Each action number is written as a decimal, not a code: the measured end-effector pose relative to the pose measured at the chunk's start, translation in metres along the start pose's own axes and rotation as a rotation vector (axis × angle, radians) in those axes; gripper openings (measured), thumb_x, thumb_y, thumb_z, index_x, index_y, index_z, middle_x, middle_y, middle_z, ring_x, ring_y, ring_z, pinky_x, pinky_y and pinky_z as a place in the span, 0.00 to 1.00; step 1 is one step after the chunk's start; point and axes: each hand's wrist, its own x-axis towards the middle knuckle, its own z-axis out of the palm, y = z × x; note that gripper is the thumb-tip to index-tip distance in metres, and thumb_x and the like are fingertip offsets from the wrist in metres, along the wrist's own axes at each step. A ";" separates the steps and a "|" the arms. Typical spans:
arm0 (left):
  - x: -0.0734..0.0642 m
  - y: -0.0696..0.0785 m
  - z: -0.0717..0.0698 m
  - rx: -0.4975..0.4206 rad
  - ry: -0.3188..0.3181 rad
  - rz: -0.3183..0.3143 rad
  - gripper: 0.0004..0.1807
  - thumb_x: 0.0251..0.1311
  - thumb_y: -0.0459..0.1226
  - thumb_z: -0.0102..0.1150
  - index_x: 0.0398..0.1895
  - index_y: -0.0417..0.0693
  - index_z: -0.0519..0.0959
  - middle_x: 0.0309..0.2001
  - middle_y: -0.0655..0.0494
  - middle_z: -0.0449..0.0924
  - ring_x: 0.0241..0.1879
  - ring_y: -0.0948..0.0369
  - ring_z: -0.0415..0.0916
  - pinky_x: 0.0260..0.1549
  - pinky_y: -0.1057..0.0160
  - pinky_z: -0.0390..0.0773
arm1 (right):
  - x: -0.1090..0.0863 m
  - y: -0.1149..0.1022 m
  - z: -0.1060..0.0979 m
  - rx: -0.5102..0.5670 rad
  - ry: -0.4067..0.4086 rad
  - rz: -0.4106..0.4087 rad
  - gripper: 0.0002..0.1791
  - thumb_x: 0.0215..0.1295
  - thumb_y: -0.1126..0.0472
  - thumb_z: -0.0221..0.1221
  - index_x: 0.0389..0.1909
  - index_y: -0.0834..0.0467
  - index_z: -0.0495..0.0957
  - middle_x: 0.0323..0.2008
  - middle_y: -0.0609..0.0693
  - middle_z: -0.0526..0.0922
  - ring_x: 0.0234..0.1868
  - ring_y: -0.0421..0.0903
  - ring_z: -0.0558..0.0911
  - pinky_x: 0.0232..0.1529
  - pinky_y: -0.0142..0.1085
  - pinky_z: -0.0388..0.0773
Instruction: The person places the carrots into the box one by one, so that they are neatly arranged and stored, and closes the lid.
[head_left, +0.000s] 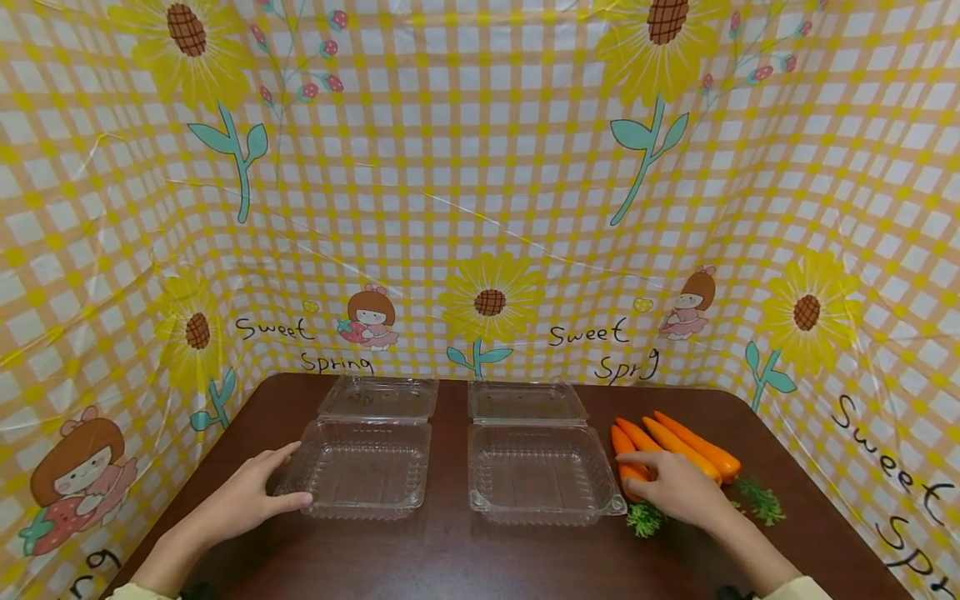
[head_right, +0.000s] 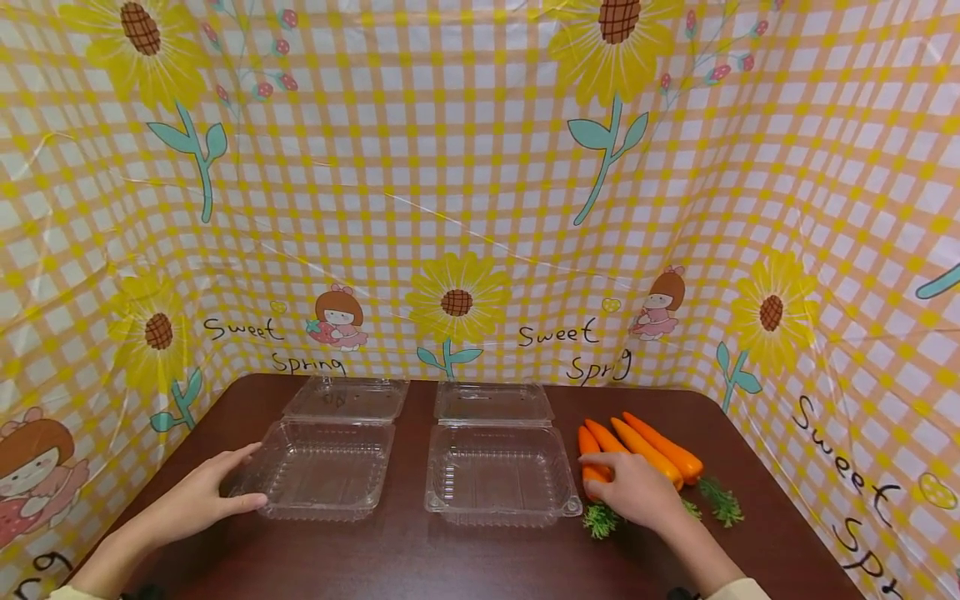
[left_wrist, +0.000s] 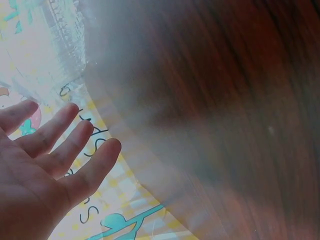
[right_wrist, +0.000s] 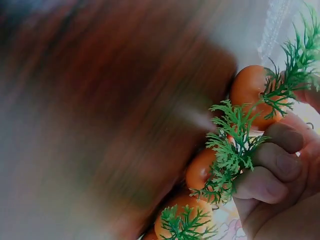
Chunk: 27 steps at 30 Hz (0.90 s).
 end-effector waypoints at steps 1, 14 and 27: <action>0.000 0.000 0.000 -0.002 0.001 -0.001 0.51 0.59 0.58 0.67 0.78 0.42 0.58 0.69 0.32 0.65 0.66 0.33 0.64 0.54 0.32 0.71 | -0.001 0.001 -0.001 0.004 0.001 0.006 0.24 0.65 0.55 0.63 0.61 0.54 0.81 0.09 0.41 0.62 0.10 0.37 0.56 0.14 0.30 0.59; -0.001 0.003 -0.001 -0.002 -0.006 -0.003 0.51 0.60 0.58 0.66 0.78 0.42 0.57 0.70 0.30 0.63 0.66 0.31 0.63 0.53 0.31 0.71 | -0.008 0.006 -0.001 -0.040 0.082 0.105 0.30 0.62 0.52 0.65 0.62 0.64 0.78 0.10 0.43 0.64 0.11 0.39 0.60 0.15 0.33 0.60; 0.000 0.004 -0.002 0.006 -0.037 -0.015 0.52 0.60 0.59 0.65 0.79 0.42 0.56 0.70 0.31 0.62 0.68 0.30 0.59 0.54 0.31 0.70 | -0.013 0.012 0.000 0.161 0.067 0.216 0.15 0.61 0.47 0.69 0.28 0.56 0.83 0.12 0.41 0.59 0.15 0.38 0.61 0.20 0.31 0.61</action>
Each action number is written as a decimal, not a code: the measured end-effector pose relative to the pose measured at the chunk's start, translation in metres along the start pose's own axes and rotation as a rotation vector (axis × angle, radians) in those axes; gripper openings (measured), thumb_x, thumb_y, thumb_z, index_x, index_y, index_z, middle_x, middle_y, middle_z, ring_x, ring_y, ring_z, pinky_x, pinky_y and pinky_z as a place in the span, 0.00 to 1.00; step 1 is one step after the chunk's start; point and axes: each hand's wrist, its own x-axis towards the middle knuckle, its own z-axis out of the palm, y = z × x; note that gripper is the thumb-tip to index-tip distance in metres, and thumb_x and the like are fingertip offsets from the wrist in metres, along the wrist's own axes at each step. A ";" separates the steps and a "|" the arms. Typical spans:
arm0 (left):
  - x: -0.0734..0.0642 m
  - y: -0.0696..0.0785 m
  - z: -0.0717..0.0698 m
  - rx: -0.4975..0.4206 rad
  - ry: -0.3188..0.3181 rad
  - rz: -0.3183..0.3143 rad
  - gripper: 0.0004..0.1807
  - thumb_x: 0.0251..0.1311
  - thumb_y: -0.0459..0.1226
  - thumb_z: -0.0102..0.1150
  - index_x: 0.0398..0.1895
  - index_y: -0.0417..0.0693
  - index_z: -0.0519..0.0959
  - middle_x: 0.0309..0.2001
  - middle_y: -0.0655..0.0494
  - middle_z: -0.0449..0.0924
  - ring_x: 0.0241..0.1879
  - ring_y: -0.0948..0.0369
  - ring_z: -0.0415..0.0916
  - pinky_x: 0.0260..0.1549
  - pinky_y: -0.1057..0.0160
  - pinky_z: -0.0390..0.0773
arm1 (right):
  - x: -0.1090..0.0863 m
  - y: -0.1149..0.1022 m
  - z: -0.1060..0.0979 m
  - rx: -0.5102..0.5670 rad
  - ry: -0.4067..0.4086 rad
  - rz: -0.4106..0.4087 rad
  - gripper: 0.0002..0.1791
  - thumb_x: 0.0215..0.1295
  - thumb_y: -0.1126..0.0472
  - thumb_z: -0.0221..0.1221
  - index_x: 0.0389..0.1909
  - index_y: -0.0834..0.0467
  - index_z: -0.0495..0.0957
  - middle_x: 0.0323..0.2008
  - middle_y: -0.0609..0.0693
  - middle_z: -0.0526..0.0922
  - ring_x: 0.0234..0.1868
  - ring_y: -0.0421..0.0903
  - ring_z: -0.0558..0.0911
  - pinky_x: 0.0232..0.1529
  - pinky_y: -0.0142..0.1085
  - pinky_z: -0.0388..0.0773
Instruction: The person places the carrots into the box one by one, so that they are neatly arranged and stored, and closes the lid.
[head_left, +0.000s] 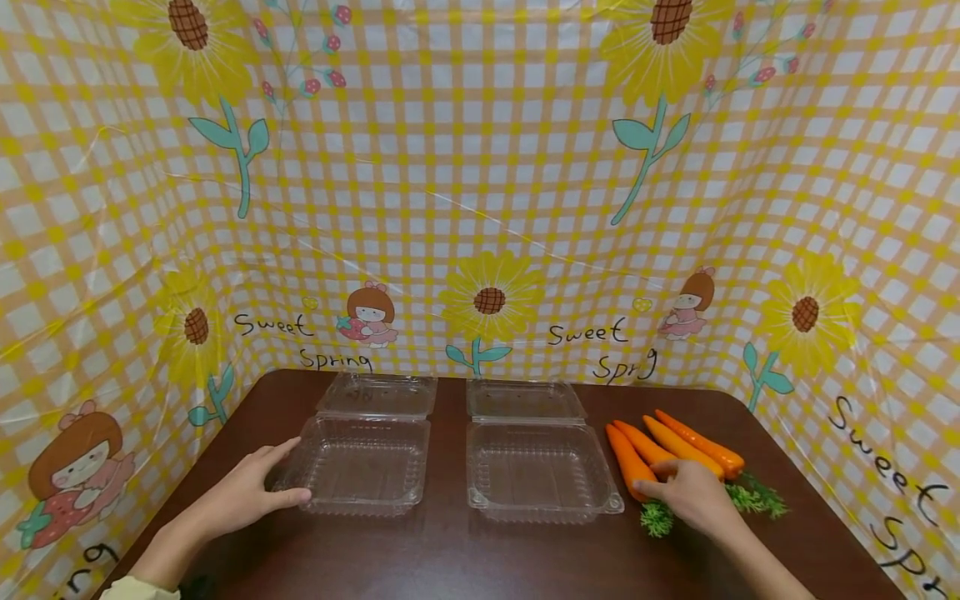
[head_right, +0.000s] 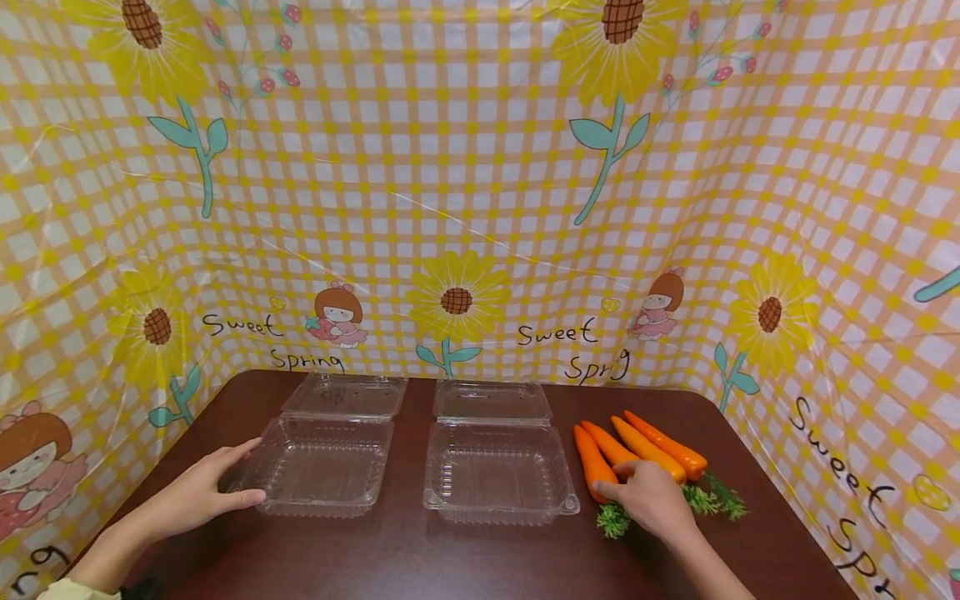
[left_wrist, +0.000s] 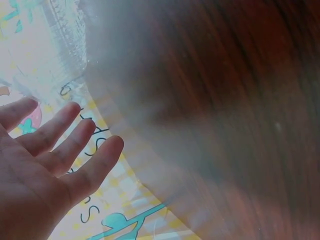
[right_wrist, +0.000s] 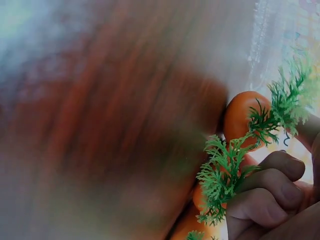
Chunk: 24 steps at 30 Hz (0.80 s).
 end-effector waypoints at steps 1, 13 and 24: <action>0.000 0.000 -0.001 -0.003 -0.003 -0.005 0.52 0.60 0.59 0.65 0.79 0.42 0.55 0.70 0.31 0.62 0.68 0.30 0.59 0.54 0.31 0.70 | 0.000 0.000 0.000 0.017 0.001 0.008 0.15 0.61 0.48 0.69 0.27 0.56 0.83 0.12 0.41 0.58 0.15 0.38 0.61 0.20 0.31 0.61; -0.001 0.002 0.001 0.002 -0.007 -0.013 0.52 0.61 0.59 0.65 0.79 0.42 0.55 0.70 0.30 0.62 0.68 0.28 0.58 0.53 0.29 0.69 | -0.002 0.000 0.003 -0.024 -0.006 0.036 0.26 0.59 0.43 0.70 0.11 0.53 0.73 0.11 0.41 0.56 0.15 0.38 0.57 0.19 0.31 0.57; -0.002 0.003 0.001 0.006 -0.016 -0.012 0.52 0.61 0.57 0.65 0.79 0.41 0.54 0.69 0.29 0.64 0.67 0.28 0.60 0.53 0.30 0.70 | -0.002 0.002 0.002 -0.007 -0.038 0.060 0.31 0.58 0.39 0.69 0.09 0.50 0.64 0.12 0.41 0.53 0.16 0.38 0.52 0.19 0.30 0.52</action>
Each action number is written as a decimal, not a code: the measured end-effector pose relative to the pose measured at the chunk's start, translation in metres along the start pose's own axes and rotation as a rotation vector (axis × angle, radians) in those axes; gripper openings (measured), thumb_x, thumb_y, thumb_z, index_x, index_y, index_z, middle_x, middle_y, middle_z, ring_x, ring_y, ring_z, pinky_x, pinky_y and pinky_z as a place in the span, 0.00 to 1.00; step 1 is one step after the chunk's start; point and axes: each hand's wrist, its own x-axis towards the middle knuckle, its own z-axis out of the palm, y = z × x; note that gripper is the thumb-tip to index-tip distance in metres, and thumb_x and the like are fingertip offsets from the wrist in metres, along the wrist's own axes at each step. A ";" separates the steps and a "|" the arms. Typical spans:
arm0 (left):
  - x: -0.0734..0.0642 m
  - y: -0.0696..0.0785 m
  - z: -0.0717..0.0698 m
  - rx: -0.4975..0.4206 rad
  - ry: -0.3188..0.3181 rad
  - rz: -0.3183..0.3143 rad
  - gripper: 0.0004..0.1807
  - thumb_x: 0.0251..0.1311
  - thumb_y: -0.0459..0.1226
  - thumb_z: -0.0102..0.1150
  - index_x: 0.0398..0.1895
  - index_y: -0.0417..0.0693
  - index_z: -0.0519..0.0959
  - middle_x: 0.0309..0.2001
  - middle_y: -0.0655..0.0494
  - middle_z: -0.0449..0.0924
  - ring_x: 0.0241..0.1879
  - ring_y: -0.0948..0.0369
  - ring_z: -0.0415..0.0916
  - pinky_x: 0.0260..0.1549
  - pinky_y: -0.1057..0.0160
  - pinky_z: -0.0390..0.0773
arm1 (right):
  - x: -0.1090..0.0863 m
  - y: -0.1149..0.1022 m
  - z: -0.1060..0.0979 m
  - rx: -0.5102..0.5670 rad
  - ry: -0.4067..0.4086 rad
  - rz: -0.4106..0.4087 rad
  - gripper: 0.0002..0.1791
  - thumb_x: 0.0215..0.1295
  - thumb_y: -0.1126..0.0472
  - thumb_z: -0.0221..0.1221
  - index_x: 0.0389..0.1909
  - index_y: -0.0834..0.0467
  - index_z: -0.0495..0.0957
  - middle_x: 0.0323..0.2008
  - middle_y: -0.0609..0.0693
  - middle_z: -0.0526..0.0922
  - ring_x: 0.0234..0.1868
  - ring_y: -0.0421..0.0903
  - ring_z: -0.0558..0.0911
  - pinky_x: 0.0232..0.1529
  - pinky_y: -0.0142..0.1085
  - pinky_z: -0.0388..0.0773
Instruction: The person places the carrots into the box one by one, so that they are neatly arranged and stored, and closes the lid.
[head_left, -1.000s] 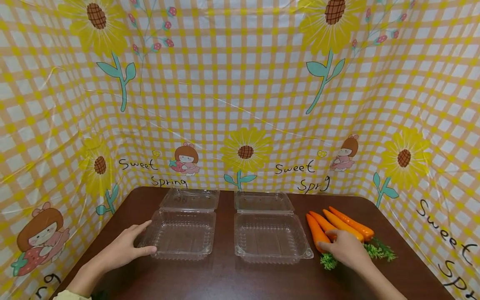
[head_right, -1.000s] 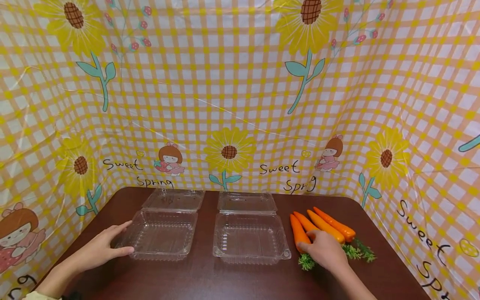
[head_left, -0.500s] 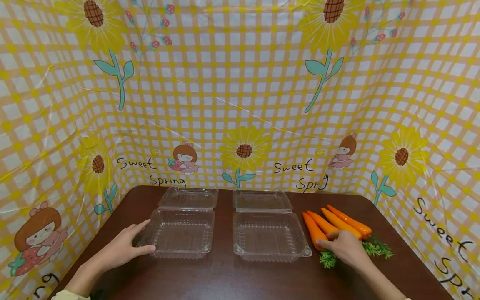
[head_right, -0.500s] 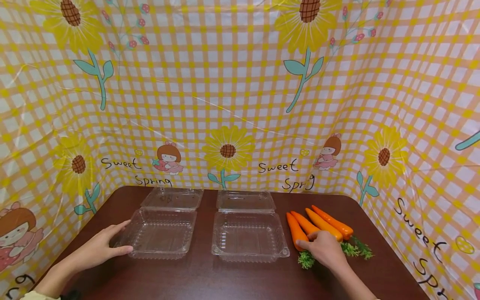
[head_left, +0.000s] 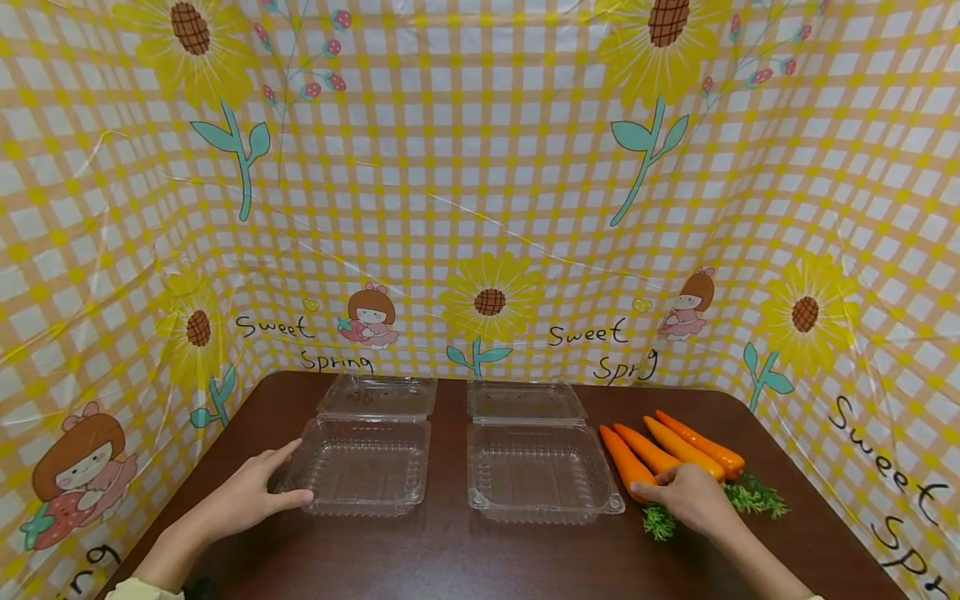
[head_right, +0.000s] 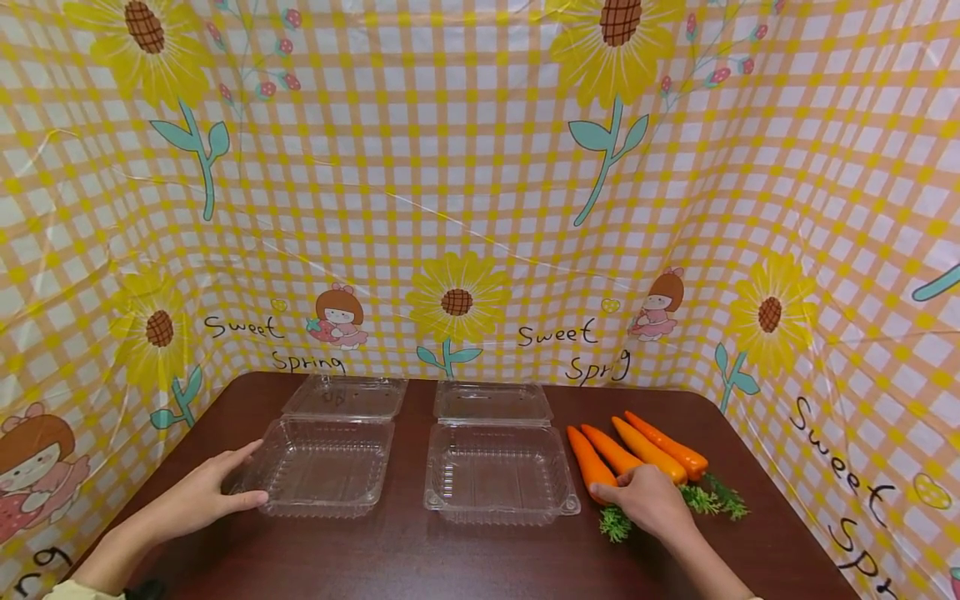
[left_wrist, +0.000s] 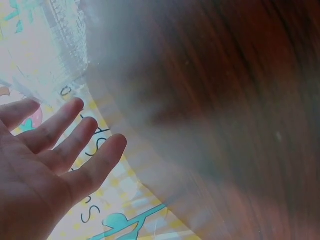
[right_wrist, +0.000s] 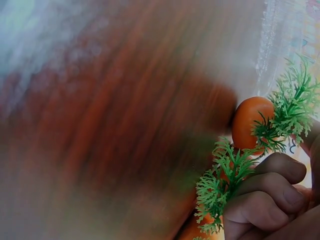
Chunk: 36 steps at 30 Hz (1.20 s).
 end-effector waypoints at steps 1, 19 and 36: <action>0.000 0.000 0.000 -0.002 -0.001 0.000 0.52 0.61 0.57 0.65 0.80 0.41 0.54 0.69 0.30 0.64 0.67 0.29 0.60 0.53 0.30 0.70 | 0.001 0.000 0.000 0.005 0.001 0.000 0.31 0.58 0.39 0.69 0.09 0.50 0.64 0.11 0.40 0.53 0.15 0.38 0.53 0.18 0.30 0.52; 0.000 0.000 0.000 0.001 0.001 -0.004 0.51 0.62 0.58 0.64 0.80 0.42 0.54 0.64 0.35 0.71 0.67 0.31 0.62 0.54 0.32 0.70 | -0.001 -0.005 -0.009 0.088 -0.008 0.057 0.26 0.59 0.40 0.69 0.17 0.54 0.72 0.14 0.42 0.55 0.17 0.40 0.56 0.20 0.33 0.57; 0.002 -0.002 0.001 0.014 0.004 -0.010 0.52 0.62 0.58 0.64 0.80 0.43 0.54 0.64 0.35 0.71 0.67 0.31 0.63 0.54 0.31 0.70 | 0.006 -0.019 -0.043 0.113 -0.038 0.070 0.42 0.58 0.34 0.67 0.53 0.70 0.80 0.59 0.74 0.73 0.54 0.63 0.76 0.37 0.38 0.72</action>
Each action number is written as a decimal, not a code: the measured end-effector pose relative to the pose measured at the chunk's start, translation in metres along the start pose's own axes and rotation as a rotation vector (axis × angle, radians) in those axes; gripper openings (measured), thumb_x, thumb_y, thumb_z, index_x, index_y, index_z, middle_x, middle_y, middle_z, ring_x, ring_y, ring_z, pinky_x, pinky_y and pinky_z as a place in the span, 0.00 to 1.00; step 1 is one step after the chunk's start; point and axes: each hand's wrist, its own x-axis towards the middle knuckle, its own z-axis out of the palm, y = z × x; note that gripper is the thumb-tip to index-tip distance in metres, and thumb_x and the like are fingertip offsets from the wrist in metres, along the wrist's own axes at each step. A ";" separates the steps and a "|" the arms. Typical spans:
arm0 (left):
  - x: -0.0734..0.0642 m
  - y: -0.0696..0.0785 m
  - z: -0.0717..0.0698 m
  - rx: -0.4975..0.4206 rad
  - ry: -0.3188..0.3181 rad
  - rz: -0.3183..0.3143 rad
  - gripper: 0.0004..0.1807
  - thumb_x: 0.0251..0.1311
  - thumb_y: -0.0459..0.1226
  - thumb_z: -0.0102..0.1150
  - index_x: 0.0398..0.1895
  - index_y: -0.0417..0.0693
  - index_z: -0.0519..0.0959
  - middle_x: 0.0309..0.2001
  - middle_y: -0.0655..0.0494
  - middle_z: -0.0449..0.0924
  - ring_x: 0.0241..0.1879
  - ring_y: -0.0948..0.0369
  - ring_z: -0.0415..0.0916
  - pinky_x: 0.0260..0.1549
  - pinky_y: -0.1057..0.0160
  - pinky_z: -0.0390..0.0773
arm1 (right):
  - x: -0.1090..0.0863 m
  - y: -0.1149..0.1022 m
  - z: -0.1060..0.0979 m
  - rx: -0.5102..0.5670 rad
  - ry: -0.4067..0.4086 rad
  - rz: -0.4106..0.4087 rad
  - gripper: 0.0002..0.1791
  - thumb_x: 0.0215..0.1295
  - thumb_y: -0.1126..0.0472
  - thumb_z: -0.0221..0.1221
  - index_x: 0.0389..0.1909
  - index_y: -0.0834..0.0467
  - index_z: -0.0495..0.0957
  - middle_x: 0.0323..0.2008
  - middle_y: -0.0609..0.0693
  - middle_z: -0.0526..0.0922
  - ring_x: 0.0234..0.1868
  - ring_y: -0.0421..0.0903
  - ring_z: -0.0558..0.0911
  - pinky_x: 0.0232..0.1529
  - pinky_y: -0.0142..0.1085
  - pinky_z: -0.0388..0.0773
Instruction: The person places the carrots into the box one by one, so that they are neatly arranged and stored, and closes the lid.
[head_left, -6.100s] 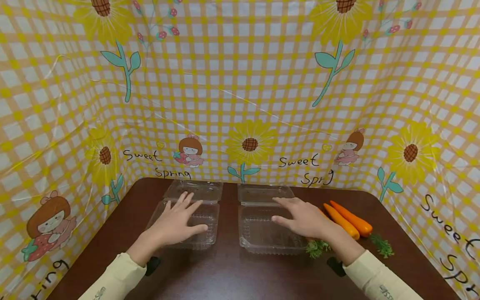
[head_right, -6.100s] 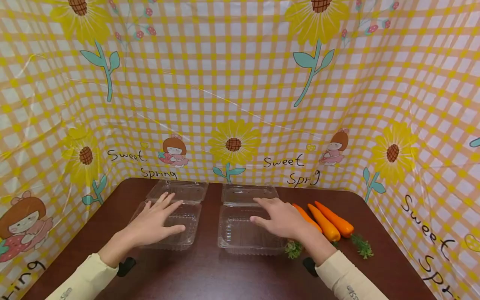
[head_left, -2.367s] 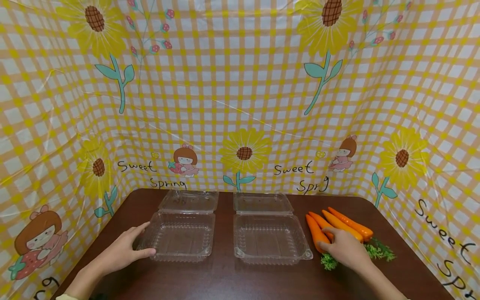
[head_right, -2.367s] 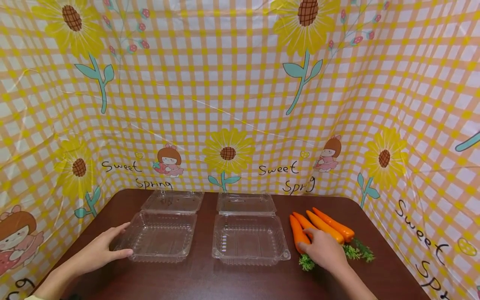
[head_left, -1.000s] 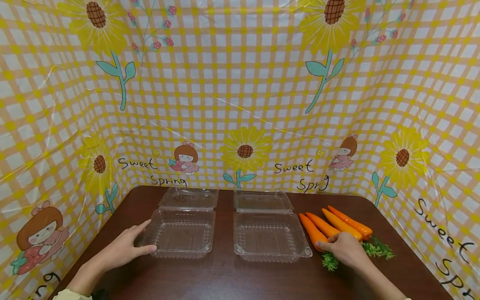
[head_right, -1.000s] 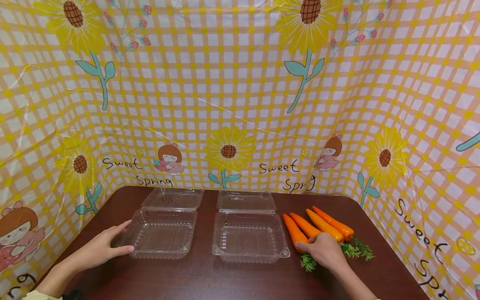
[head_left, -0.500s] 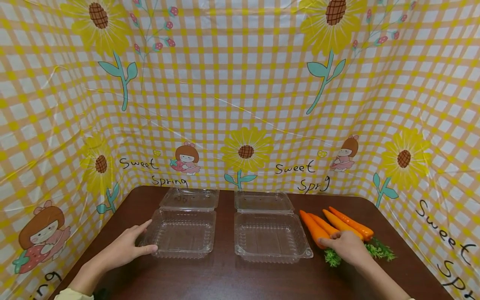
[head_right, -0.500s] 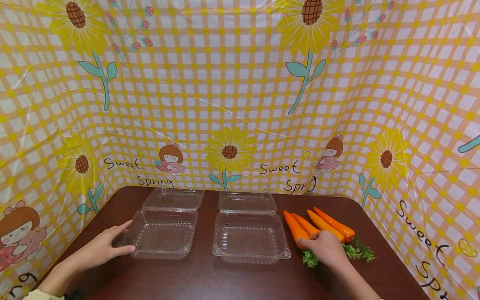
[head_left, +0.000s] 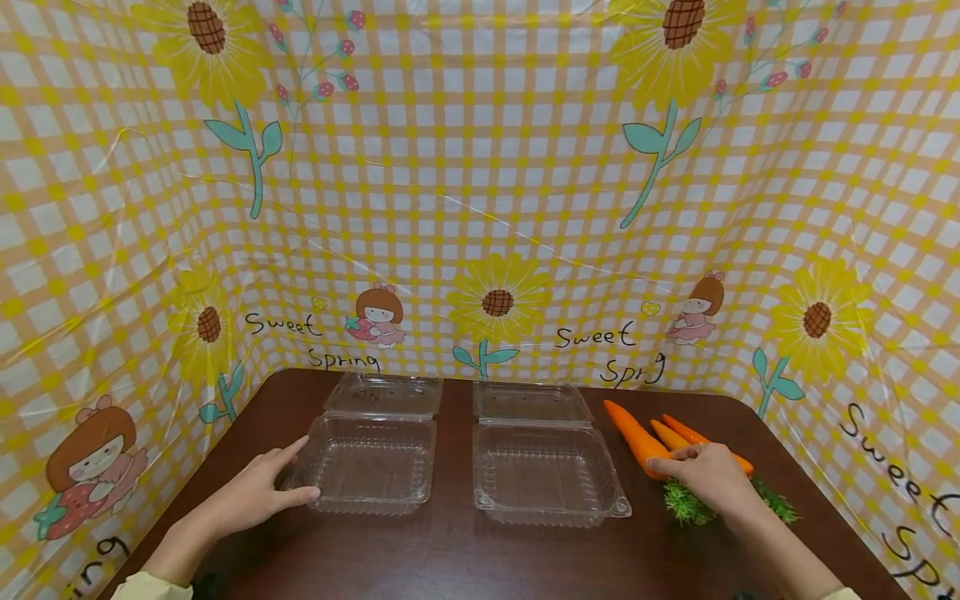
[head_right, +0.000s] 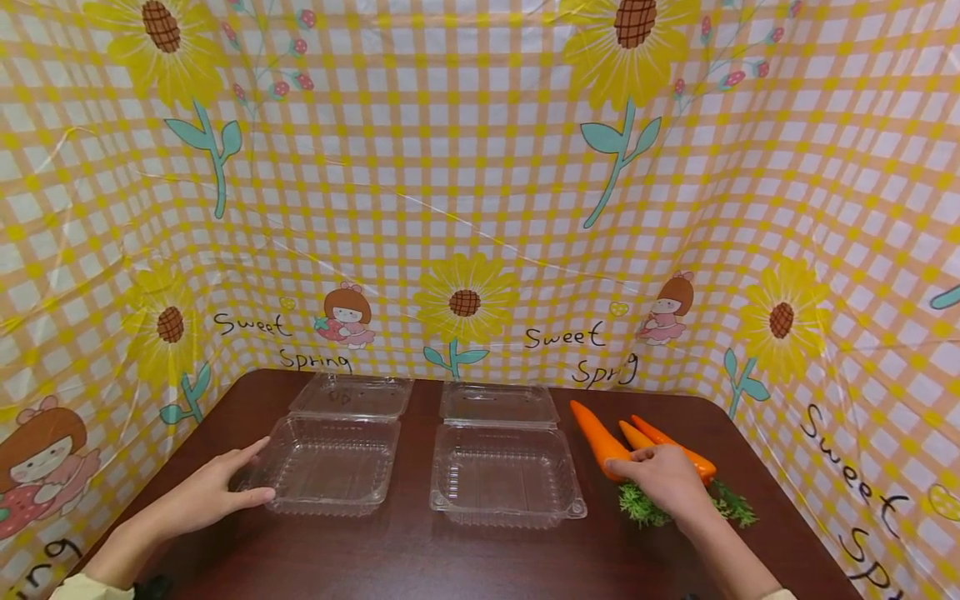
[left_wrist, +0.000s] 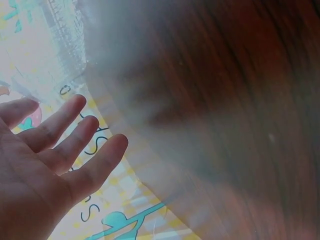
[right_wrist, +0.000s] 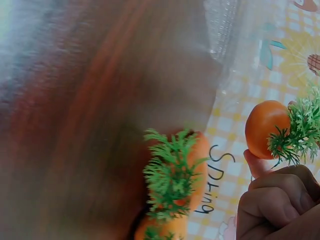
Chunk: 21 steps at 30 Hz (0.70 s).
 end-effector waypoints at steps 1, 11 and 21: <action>0.000 0.000 0.000 0.000 0.000 -0.002 0.52 0.62 0.59 0.64 0.80 0.43 0.54 0.65 0.35 0.70 0.67 0.31 0.63 0.54 0.31 0.70 | 0.000 -0.001 -0.001 0.010 0.005 0.002 0.42 0.58 0.34 0.67 0.52 0.70 0.81 0.57 0.73 0.74 0.53 0.62 0.76 0.37 0.38 0.72; -0.001 0.000 0.000 -0.007 -0.011 -0.017 0.52 0.62 0.59 0.64 0.80 0.44 0.53 0.65 0.35 0.70 0.67 0.31 0.62 0.54 0.31 0.69 | 0.003 -0.020 -0.009 -0.010 0.019 -0.046 0.45 0.58 0.34 0.67 0.57 0.72 0.78 0.61 0.75 0.73 0.55 0.65 0.76 0.42 0.44 0.77; 0.000 0.002 -0.001 -0.007 -0.012 -0.020 0.52 0.62 0.59 0.64 0.80 0.44 0.53 0.65 0.34 0.70 0.67 0.31 0.62 0.55 0.30 0.68 | 0.006 -0.045 -0.008 -0.007 -0.012 -0.095 0.41 0.59 0.35 0.67 0.57 0.67 0.80 0.64 0.70 0.73 0.59 0.65 0.75 0.49 0.52 0.75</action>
